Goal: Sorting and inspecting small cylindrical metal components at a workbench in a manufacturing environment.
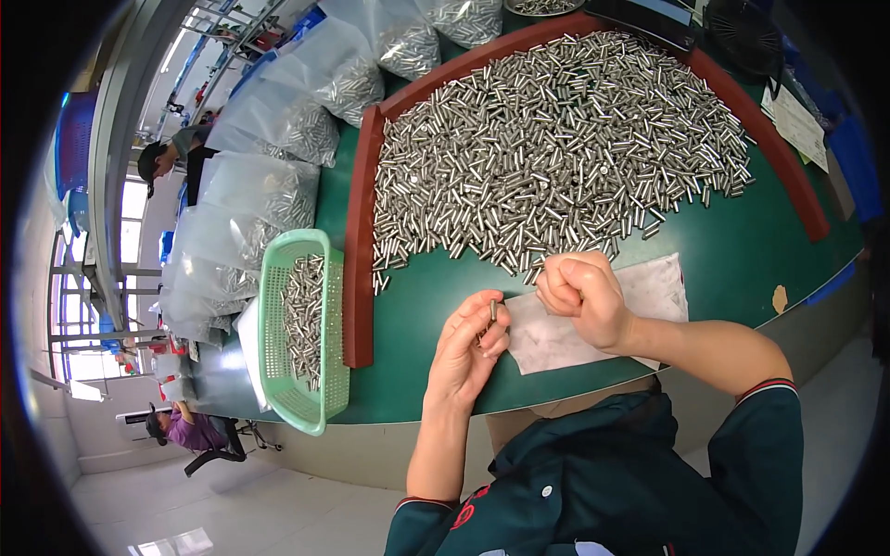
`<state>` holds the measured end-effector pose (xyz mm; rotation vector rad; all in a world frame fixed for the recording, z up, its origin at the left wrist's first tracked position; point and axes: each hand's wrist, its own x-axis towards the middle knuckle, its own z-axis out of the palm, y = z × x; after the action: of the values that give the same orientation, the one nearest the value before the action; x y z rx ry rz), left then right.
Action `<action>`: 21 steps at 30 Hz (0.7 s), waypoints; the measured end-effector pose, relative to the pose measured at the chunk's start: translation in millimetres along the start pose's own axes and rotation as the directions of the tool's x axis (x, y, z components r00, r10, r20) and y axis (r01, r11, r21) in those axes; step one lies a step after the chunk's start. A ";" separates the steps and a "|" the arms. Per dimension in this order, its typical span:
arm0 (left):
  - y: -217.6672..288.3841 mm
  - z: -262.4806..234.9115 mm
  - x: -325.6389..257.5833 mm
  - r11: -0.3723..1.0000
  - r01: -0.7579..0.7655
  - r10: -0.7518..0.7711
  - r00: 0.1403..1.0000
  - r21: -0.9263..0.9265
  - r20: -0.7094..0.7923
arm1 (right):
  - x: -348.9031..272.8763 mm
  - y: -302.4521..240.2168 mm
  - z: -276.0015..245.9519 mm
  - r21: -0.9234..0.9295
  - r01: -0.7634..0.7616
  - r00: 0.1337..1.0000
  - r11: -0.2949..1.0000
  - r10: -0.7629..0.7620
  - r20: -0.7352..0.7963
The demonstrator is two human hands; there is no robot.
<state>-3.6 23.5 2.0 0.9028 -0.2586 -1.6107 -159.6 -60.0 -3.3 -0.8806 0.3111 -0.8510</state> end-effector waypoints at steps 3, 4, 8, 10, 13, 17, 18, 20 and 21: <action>2.7 -1.1 0.4 1.000 0.015 -0.015 1.000 0.015 0.009 | 2.4 0.7 1.2 -0.002 -0.004 1.000 1.000 0.004 -0.021; 2.7 -1.9 0.2 1.000 0.020 -0.020 1.000 0.012 0.010 | 2.9 0.6 1.5 -0.003 -0.006 1.000 1.000 0.006 -0.018; 3.3 -1.5 -0.3 0.999 0.021 -0.021 1.000 0.034 0.001 | 3.3 -0.8 1.6 0.003 -0.009 1.000 1.000 0.009 -0.024; 4.6 4.7 0.0 1.000 -0.006 0.006 1.000 -0.011 -0.027 | 3.3 -0.8 0.7 0.002 -0.004 1.000 1.000 0.004 -0.026; 16.1 -4.4 5.6 0.997 -0.078 0.077 0.997 0.018 0.022 | 3.0 -0.2 1.0 0.001 -0.004 1.000 1.000 0.004 -0.021; 34.5 -2.8 26.6 0.590 -0.214 0.422 0.904 0.779 -0.072 | 1.1 -2.1 0.3 0.006 -0.012 1.000 1.000 0.012 0.011; 37.2 -7.0 36.3 0.325 -0.213 0.555 0.832 0.922 -0.004 | 0.9 -2.3 0.6 0.006 -0.015 1.000 1.000 0.015 0.011; 40.3 -7.9 45.7 0.088 -0.155 0.582 0.810 0.984 0.075 | 1.0 -2.1 0.2 0.010 -0.011 1.000 1.000 0.011 0.012; 41.1 -8.7 48.6 -0.151 -0.083 0.592 0.790 0.985 0.157 | 1.1 -1.9 0.4 0.014 -0.010 1.000 1.000 0.010 0.015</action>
<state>33.4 -29.1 1.7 2.0145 -1.4819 -0.3316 -159.7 -61.2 -1.4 -0.8716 0.2958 -0.8360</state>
